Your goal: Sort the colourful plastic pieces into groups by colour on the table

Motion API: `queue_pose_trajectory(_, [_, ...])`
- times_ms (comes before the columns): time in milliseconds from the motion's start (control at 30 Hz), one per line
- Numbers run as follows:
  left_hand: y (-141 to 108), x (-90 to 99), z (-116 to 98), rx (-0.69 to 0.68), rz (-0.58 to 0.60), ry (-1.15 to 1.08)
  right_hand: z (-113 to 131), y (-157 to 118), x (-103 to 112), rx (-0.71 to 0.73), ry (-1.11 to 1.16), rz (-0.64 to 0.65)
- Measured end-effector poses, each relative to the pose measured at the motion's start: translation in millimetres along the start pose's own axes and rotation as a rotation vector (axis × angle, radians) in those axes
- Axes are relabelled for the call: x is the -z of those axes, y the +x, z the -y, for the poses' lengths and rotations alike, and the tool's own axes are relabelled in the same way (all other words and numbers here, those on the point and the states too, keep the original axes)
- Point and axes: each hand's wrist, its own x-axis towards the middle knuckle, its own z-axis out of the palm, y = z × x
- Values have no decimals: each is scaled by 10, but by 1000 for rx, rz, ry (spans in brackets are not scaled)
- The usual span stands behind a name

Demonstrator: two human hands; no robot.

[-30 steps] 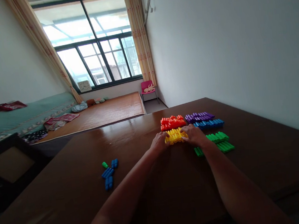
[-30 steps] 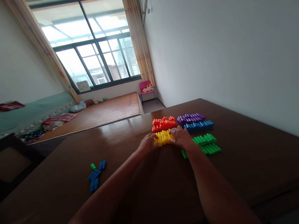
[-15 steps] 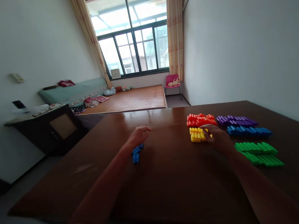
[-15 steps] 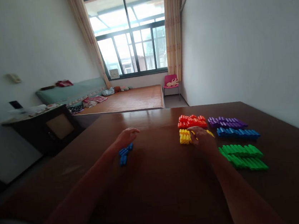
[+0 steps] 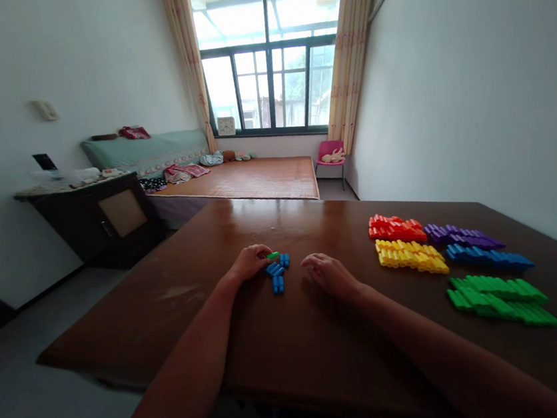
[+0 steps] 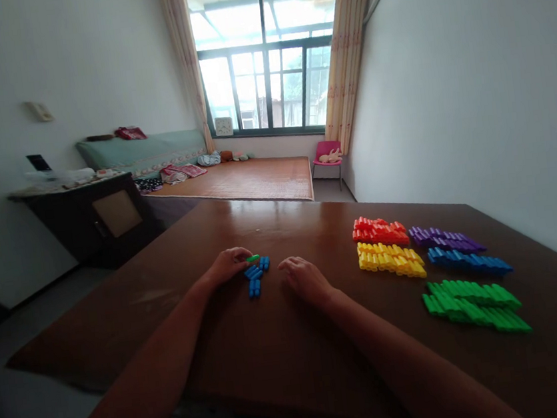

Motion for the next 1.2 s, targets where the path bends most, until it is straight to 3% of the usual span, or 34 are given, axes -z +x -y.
queue_pose_trajectory(200, [6, -189, -366, -156, -179, -174, 150, 555, -349, -265, 403, -175])
queue_pose_trajectory(333, [-8, -219, -369, -178, -54, -271, 37, 590, -361, -325, 526, -166])
queue_pose_trajectory(467, [12, -188, -223, -164, 14, -176, -216, 346, -212, -354, 248, -94])
queue_pose_trajectory(633, [92, -223, -150, -252, 207, 52, -430, -70, 36, -313, 49, -16])
queue_pose_trajectory(967, [282, -37, -128, -20, 214, 203, -366, -645, 511, -341, 5, 78])
queue_pose_trajectory(1100, [368, -8, -187, -43, 247, 305, -308, -901, 820, -324, -23, 27])
queue_pose_trajectory(1200, [394, -17, -253, 12, 294, 373, -375, -1255, 1272, -380, -72, -104])
